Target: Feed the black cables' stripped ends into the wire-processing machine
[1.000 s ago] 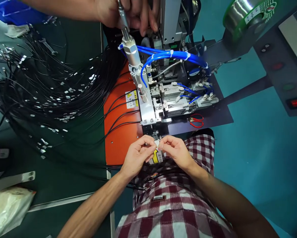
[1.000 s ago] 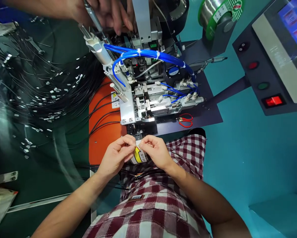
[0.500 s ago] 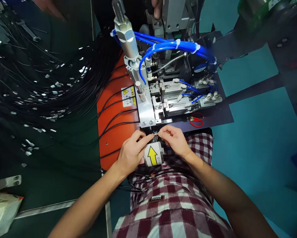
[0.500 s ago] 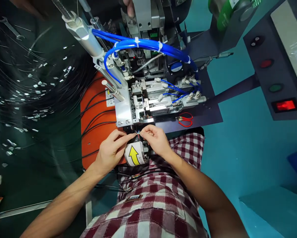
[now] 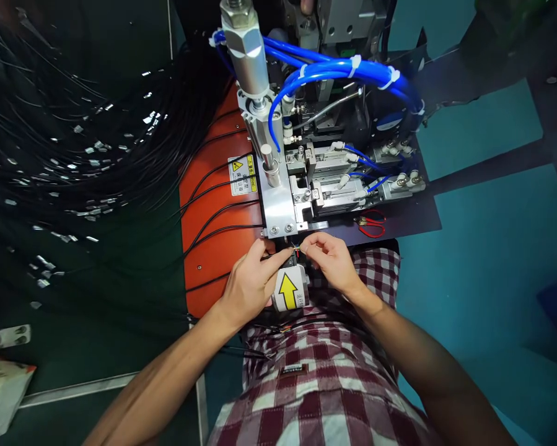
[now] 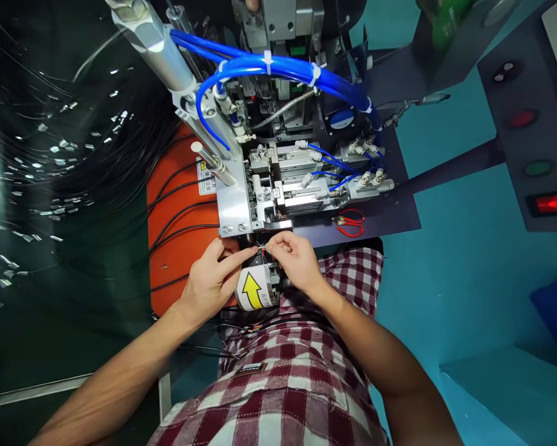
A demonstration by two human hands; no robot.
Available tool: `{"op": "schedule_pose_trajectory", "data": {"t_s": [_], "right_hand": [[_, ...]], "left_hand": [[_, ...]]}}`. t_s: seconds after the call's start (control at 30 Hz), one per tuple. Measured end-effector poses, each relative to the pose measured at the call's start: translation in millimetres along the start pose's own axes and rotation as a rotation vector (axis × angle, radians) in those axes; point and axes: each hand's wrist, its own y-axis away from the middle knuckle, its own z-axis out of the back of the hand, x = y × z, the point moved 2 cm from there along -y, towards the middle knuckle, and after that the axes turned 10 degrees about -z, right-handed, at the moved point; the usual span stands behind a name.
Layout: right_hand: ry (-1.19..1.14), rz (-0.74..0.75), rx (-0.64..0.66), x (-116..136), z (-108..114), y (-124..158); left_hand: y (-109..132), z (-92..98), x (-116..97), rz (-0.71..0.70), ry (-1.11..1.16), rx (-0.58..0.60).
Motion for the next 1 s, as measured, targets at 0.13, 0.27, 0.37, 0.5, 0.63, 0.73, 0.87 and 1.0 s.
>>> {"op": "schedule_pose_trajectory", "data": {"t_s": [0.13, 0.27, 0.37, 0.5, 0.63, 0.73, 0.87, 1.0], "right_hand": [[0.004, -0.004, 0.001, 0.7, -0.5, 0.1], [0.029, 0.012, -0.012, 0.8, -0.6, 1.2], [0.038, 0.020, -0.014, 0.3, -0.4, 1.5], [0.035, 0.036, -0.004, -1.6, 0.3, 0.1], [0.055, 0.071, 0.005, -3.3, 0.9, -0.6], [0.047, 0.078, 0.004, -2.8, 0.8, 0.5], [0.049, 0.101, 0.013, -1.4, 0.9, 1.1], [0.083, 0.113, 0.012, -2.7, 2.1, -1.0]], "left_hand": [[-0.8, -0.2, -0.8, 0.032, 0.035, -0.013], [-1.8, -0.2, -2.0, 0.039, 0.038, -0.022], [-2.2, -0.1, -2.2, 0.033, 0.044, -0.028], [-1.9, -0.5, -1.5, 0.028, 0.043, -0.027], [-1.3, -1.2, -1.3, 0.034, 0.030, -0.033], [-1.1, -1.6, -1.3, 0.043, 0.034, -0.038], [-1.1, -1.1, -1.2, 0.032, 0.044, -0.057], [-1.8, -0.4, -1.8, 0.001, 0.022, -0.081]]}}
